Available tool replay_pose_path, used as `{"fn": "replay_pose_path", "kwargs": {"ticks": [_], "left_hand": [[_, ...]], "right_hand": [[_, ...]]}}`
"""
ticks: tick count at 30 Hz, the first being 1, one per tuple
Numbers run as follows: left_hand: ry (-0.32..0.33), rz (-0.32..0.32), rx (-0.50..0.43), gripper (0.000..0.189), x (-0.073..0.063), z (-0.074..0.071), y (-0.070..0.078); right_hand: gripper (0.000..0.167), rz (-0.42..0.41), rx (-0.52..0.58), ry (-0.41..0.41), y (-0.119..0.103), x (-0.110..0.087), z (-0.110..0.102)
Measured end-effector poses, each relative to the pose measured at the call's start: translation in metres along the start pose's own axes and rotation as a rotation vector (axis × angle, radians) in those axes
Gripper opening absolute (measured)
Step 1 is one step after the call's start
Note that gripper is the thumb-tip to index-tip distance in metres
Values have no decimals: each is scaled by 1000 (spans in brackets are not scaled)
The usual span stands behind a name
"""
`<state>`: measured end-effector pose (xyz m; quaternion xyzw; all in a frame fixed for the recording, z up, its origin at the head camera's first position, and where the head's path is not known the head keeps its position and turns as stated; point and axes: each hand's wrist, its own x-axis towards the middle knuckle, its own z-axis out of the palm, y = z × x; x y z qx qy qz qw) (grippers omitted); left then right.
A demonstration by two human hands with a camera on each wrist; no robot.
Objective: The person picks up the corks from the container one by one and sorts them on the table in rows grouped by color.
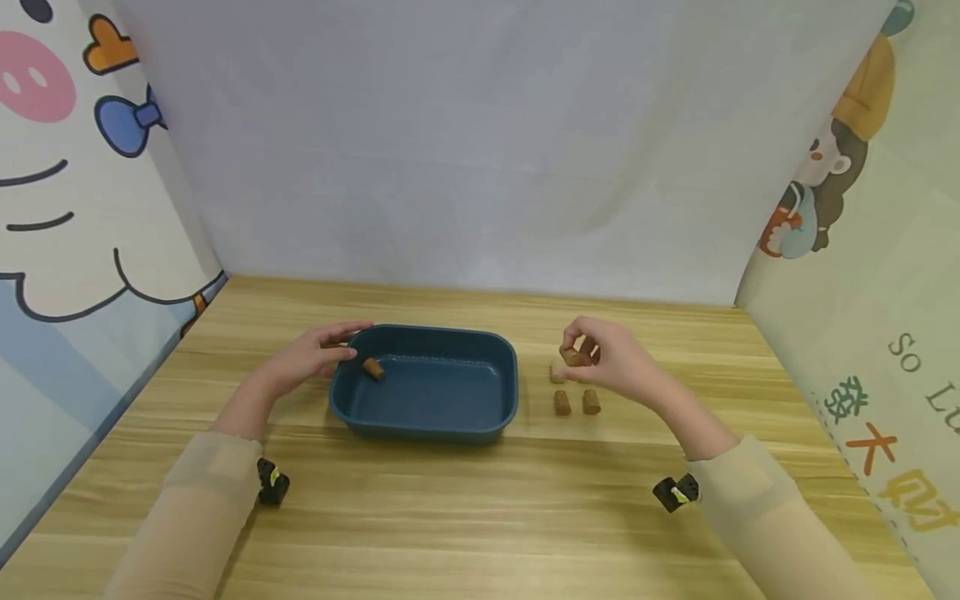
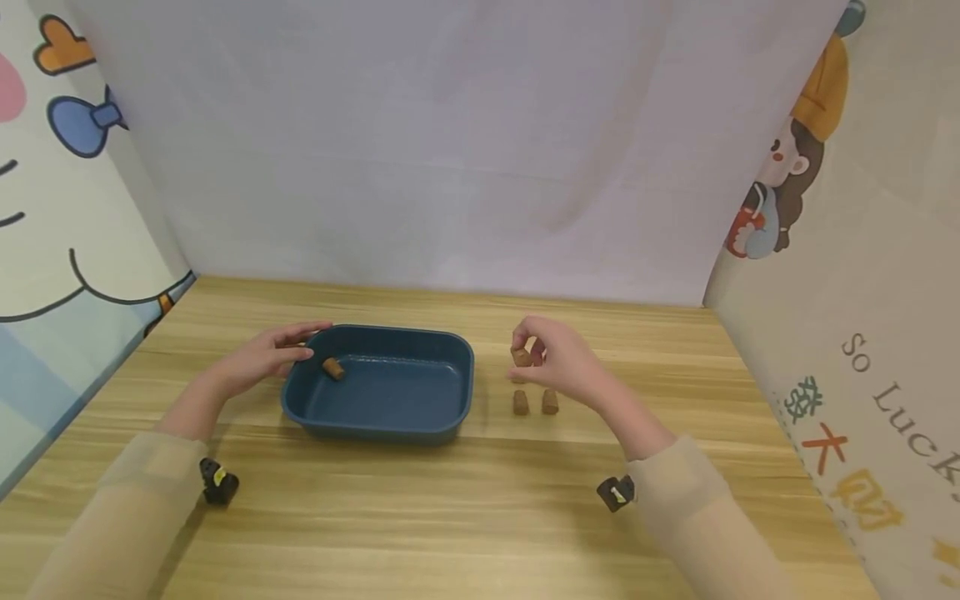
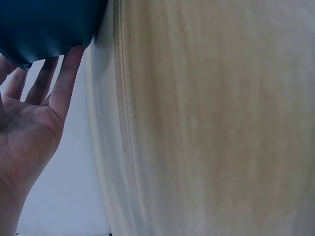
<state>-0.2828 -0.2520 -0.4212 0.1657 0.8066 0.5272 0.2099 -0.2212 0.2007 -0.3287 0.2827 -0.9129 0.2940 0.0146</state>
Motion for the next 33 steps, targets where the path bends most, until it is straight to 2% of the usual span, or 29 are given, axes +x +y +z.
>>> {"fn": "replay_pose_path", "kwargs": {"ticks": [8,17,27,33], "left_hand": [[-8,5,-23,51,1,0,-2],[-2,4,8,51,-1,0,1],[-8,3,-7,52,-1,0,1],[-9,4,-5,51,0,0,-1]], "right_hand": [[29,100,30,41,31,-26,-2],[28,204,87,53,57,-51,-1],[21,197,38,60,79,-62,12],[24,229,1,-15,92,-65,21]]}}
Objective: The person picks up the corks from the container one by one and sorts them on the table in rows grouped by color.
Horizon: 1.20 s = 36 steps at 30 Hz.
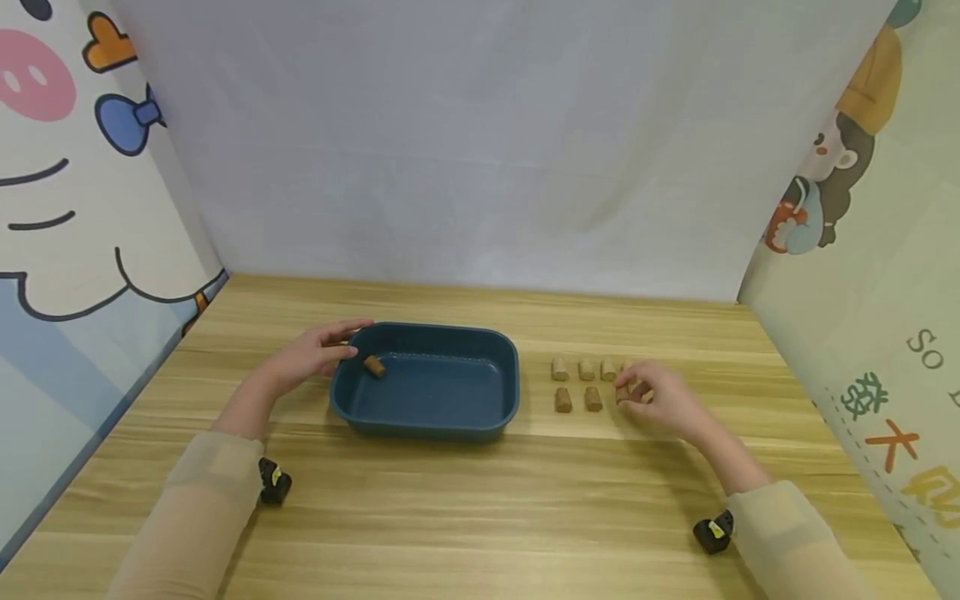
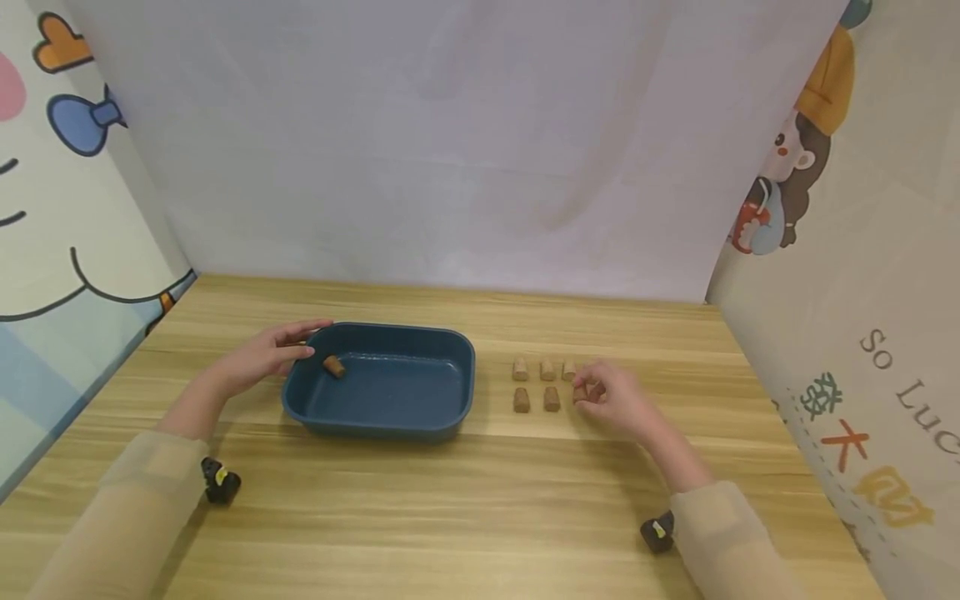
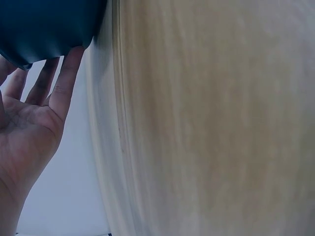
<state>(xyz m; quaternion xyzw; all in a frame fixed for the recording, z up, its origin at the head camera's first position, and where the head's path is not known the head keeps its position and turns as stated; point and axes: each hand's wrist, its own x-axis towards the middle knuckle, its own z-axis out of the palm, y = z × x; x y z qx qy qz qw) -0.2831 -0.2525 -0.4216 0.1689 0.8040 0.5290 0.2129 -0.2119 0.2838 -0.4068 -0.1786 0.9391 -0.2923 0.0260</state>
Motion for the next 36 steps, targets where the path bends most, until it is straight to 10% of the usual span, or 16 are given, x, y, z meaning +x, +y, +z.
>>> {"fn": "replay_pose_path", "kwargs": {"ticks": [23,36], "left_hand": [[-4,8,20,51,0,0,0],[13,-10,44,51,0,0,-3]], "right_hand": [[33,1,-14,-118,10,9,3],[38,-38,3,-40,-22,6,-16]]}}
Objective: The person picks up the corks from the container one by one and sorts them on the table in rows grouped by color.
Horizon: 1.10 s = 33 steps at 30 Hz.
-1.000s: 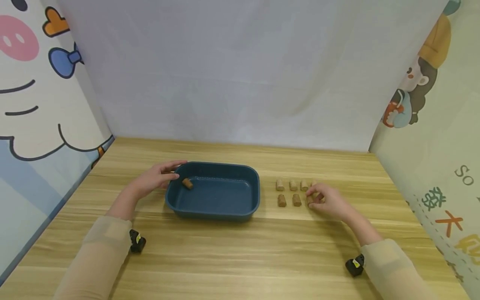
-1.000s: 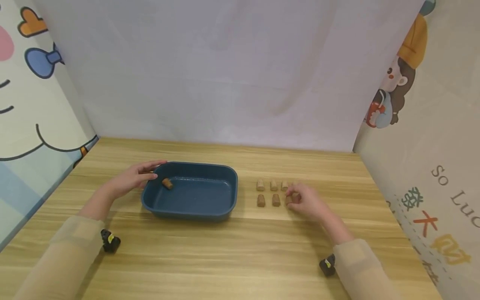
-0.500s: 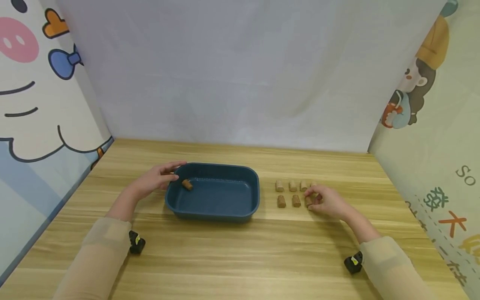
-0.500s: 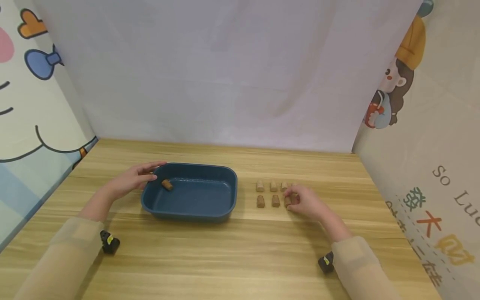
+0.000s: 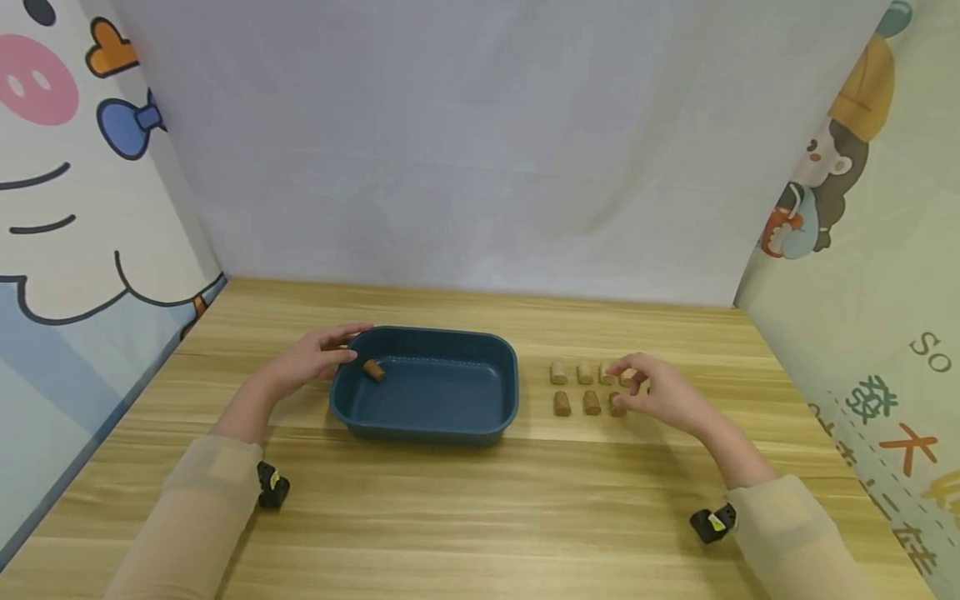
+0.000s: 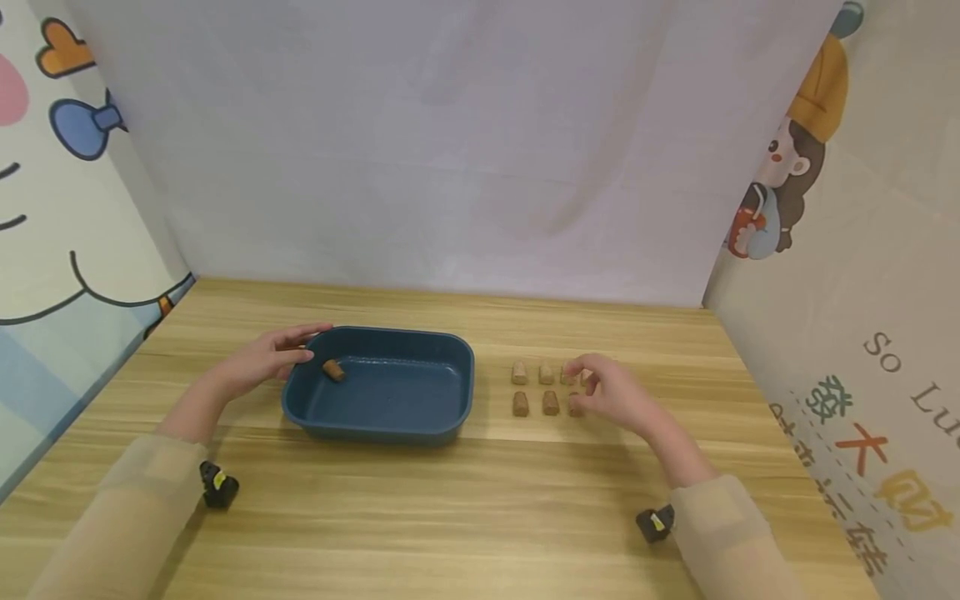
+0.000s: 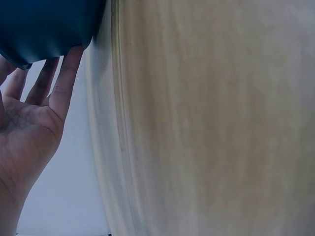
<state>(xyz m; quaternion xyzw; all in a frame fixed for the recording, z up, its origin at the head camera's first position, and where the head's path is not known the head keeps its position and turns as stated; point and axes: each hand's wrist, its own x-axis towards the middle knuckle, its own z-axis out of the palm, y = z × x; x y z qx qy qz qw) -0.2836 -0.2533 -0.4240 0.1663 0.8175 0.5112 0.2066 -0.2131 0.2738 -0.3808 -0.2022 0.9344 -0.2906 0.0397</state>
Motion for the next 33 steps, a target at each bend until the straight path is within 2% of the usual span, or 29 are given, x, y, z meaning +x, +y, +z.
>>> {"fn": "replay_pose_path", "kwargs": {"ticks": [8,14,22,33], "left_hand": [[-1,-9,-9,51,0,0,0],[6,-1,1,51,-1,0,0],[-1,-14,-17,51,1,0,0],[-1,-13,-36,51,-1,1,1]], "right_hand": [[33,-70,-3,63,-42,8,-4],[30,-118,76,109,-76,20,6],[28,-164,182,183,-109,43,31],[30,-196,307,218,-142,81,80]]}}
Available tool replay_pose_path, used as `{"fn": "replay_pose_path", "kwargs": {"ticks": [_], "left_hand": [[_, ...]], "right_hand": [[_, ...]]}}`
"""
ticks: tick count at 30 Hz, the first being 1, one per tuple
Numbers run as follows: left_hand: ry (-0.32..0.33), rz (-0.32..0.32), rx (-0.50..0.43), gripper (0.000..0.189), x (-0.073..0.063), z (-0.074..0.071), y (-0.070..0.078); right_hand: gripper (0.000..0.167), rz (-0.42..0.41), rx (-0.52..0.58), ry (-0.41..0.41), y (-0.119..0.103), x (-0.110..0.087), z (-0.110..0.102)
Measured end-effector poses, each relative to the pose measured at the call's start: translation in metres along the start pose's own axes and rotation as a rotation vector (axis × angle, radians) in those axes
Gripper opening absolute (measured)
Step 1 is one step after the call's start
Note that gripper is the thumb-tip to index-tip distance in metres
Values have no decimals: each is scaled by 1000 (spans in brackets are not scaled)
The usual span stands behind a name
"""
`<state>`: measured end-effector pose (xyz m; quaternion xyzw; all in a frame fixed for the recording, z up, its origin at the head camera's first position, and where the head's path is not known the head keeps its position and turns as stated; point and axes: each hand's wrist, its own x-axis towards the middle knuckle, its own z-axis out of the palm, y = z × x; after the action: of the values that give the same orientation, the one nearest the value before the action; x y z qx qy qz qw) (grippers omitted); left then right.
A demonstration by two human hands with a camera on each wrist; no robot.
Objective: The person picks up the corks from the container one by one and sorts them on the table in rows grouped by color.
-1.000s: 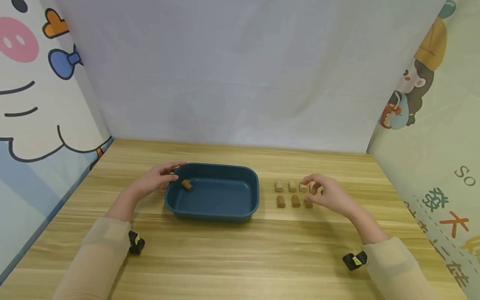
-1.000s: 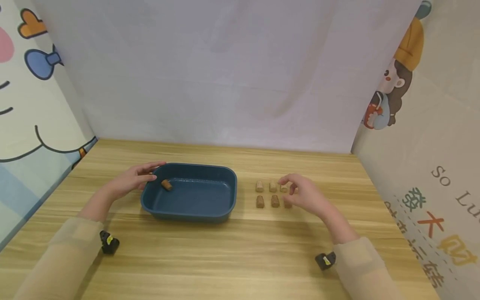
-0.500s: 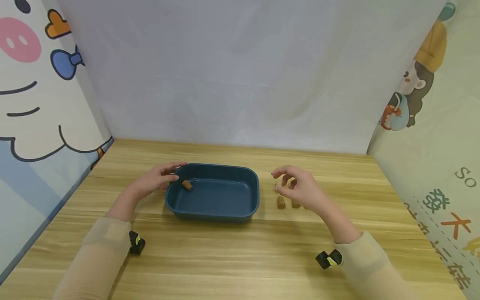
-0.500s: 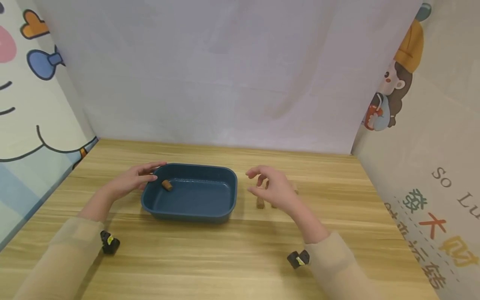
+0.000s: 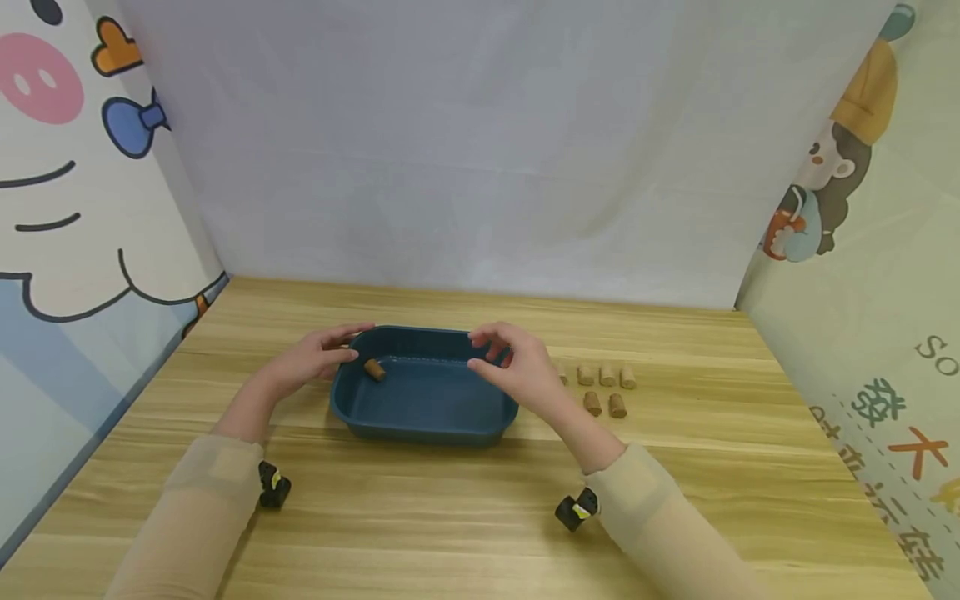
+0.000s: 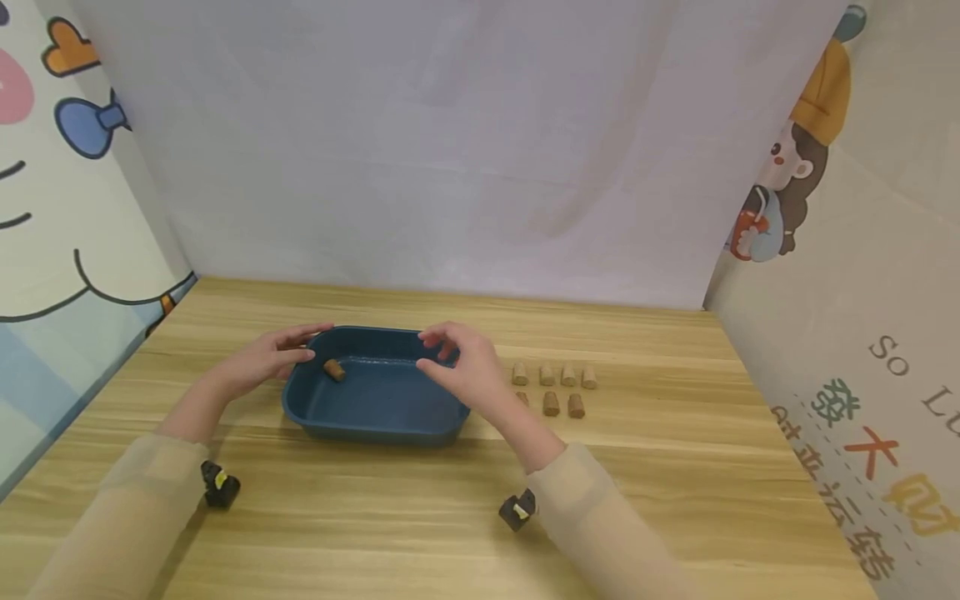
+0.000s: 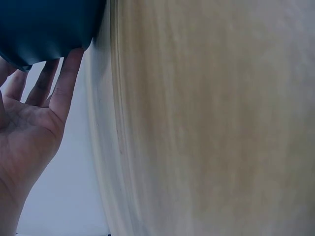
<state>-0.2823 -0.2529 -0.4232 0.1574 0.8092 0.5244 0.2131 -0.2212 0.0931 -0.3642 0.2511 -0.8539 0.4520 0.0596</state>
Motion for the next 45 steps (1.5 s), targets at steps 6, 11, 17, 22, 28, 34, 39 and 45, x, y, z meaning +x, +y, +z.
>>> {"fn": "replay_pose_path", "kwargs": {"ticks": [6,11,17,22,28,34,39,45], "left_hand": [[7,8,18,51,1,1,1],[5,2,24,52,3,1,-1],[10,-5,8,53,3,1,-2],[4,4,-11,53,2,1,-2],[-3,5,-16,52,2,1,-1],[4,2,-7,52,1,0,1],[3,0,-4,52,0,1,3],[-1,3,-9,52,-2,1,3]], "right_hand": [[37,49,35,0,-1,15,35],[40,111,70,-34,-3,28,60],[38,169,118,-69,-7,44,82],[38,215,109,-102,-8,55,97],[38,270,82,-164,-4,63,111],[36,273,-15,-175,0,71,120],[39,266,-86,-273,2,76,123],[49,164,-175,-432,3,81,125]]}}
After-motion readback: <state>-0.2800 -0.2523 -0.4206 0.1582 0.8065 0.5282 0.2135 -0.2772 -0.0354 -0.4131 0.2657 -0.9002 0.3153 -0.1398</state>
